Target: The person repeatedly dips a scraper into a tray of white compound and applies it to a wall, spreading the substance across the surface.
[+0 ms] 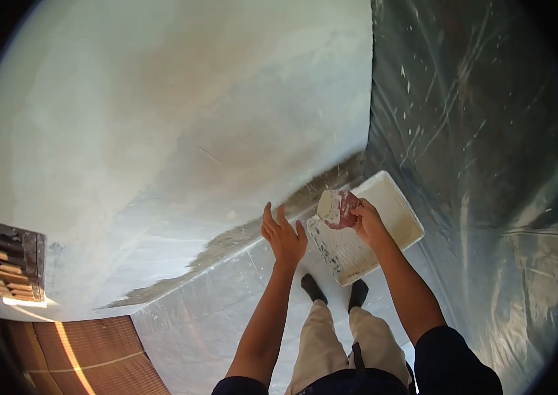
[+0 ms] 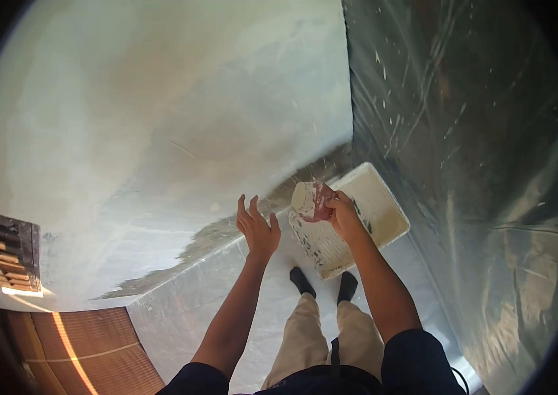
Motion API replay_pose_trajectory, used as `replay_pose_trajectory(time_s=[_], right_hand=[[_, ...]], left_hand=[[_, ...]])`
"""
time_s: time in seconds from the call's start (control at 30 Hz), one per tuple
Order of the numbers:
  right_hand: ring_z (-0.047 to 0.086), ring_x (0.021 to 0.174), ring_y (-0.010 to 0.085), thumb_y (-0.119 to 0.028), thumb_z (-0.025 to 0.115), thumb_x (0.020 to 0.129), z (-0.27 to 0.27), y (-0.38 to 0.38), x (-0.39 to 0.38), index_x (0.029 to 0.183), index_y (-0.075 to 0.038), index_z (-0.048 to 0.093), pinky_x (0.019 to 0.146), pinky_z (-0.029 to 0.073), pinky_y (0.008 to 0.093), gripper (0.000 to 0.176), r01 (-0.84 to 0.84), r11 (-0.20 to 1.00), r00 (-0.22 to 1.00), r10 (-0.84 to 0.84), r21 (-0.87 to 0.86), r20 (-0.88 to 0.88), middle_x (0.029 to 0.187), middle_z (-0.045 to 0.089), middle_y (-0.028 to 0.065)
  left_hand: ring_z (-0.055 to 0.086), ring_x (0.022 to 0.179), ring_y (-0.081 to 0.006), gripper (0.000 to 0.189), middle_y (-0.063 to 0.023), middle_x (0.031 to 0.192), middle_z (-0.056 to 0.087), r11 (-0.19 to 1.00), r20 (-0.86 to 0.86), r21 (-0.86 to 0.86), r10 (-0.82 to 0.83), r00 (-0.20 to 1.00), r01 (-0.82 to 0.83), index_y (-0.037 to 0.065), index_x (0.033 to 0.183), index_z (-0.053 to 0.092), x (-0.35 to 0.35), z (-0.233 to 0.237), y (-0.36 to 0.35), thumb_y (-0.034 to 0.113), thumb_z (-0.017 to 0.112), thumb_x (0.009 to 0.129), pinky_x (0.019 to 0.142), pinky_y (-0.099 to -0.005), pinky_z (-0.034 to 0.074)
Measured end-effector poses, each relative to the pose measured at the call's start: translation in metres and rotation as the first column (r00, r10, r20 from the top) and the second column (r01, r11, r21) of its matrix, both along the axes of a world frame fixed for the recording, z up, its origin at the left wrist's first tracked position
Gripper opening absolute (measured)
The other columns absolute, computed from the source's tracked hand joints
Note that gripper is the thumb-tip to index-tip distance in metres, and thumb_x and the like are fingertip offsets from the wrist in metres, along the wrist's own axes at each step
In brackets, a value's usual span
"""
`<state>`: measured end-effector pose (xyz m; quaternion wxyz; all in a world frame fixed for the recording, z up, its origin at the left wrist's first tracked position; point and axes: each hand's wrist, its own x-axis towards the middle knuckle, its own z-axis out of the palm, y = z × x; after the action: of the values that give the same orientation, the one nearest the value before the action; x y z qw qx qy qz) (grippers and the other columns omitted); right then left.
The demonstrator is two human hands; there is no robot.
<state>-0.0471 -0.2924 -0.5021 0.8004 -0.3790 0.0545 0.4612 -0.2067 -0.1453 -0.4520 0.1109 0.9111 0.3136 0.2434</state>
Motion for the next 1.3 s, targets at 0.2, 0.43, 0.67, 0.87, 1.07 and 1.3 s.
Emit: replay_pose_trajectory(time_s=[0.2,0.43,0.67,0.87,1.07,1.3], right_hand=[[0.061,0.114,0.0301,0.007,0.04,0.086,0.116,0.039,-0.001,0.123,0.002,0.044,0.098,0.053,0.0434,0.038,0.008,0.976,1.0,-0.011,0.218,0.014,0.124,0.058,0.0184],[0.056,0.122,0.028,0.001,0.041,0.097,0.199,0.092,-0.007,0.136,0.004,0.042,0.107,0.046,0.0424,0.04,-0.11,0.911,0.99,0.063,0.399,0.129,0.133,0.054,0.0169],[0.055,0.124,0.0269,0.0,0.037,0.1,0.289,0.131,-0.026,0.137,0.005,0.041,0.106,0.047,0.0414,0.037,-0.091,0.859,0.971,-0.035,0.504,0.236,0.134,0.053,0.0167],[0.056,0.121,0.0256,0.0,0.038,0.1,0.349,0.159,-0.036,0.135,0.005,0.043,0.104,0.048,0.0401,0.036,-0.063,0.836,0.946,-0.124,0.544,0.3,0.132,0.055,0.0161],[0.058,0.115,0.0192,0.0,0.041,0.099,0.409,0.17,-0.05,0.133,0.004,0.048,0.103,0.046,0.0364,0.034,0.003,0.854,0.814,-0.304,0.52,0.495,0.128,0.058,0.0125],[0.064,0.113,0.0259,0.009,0.045,0.094,0.445,0.19,-0.063,0.134,0.004,0.05,0.096,0.047,0.0313,0.04,0.251,0.848,0.143,-0.51,0.467,0.848,0.124,0.062,0.0222]], left_hand=[[0.028,0.136,-0.0394,0.058,-0.0238,0.146,0.028,0.984,0.132,0.18,-0.03,0.991,0.006,0.006,0.138,0.039,0.007,0.085,0.029,0.016,0.061,0.085,0.106,-0.054,0.023],[0.029,0.135,-0.0404,0.055,-0.0233,0.145,0.027,0.926,0.177,0.378,-0.055,0.983,-0.017,0.004,0.136,0.041,-0.008,0.171,0.078,0.017,0.061,0.086,0.106,-0.0543,0.023],[0.028,0.137,-0.0411,0.053,-0.022,0.145,0.029,0.831,0.185,0.555,-0.148,0.971,0.02,0.004,0.133,0.044,-0.024,0.259,0.13,0.016,0.061,0.085,0.107,-0.0551,0.023],[0.033,0.136,-0.0393,0.047,-0.0205,0.143,0.038,0.698,0.219,0.716,-0.248,0.944,0.017,0.008,0.129,0.051,-0.028,0.34,0.177,0.016,0.06,0.084,0.107,-0.0551,0.024],[0.035,0.133,-0.0342,0.039,-0.016,0.137,0.041,0.493,0.213,0.87,-0.342,0.915,-0.018,0.008,0.122,0.053,-0.022,0.41,0.21,0.017,0.059,0.085,0.102,-0.05,0.026],[0.041,0.127,-0.0271,0.03,-0.0083,0.13,0.048,0.173,0.143,0.982,-0.448,0.883,-0.071,0.015,0.112,0.055,0.007,0.461,0.252,0.02,0.058,0.083,0.097,-0.0442,0.028]])
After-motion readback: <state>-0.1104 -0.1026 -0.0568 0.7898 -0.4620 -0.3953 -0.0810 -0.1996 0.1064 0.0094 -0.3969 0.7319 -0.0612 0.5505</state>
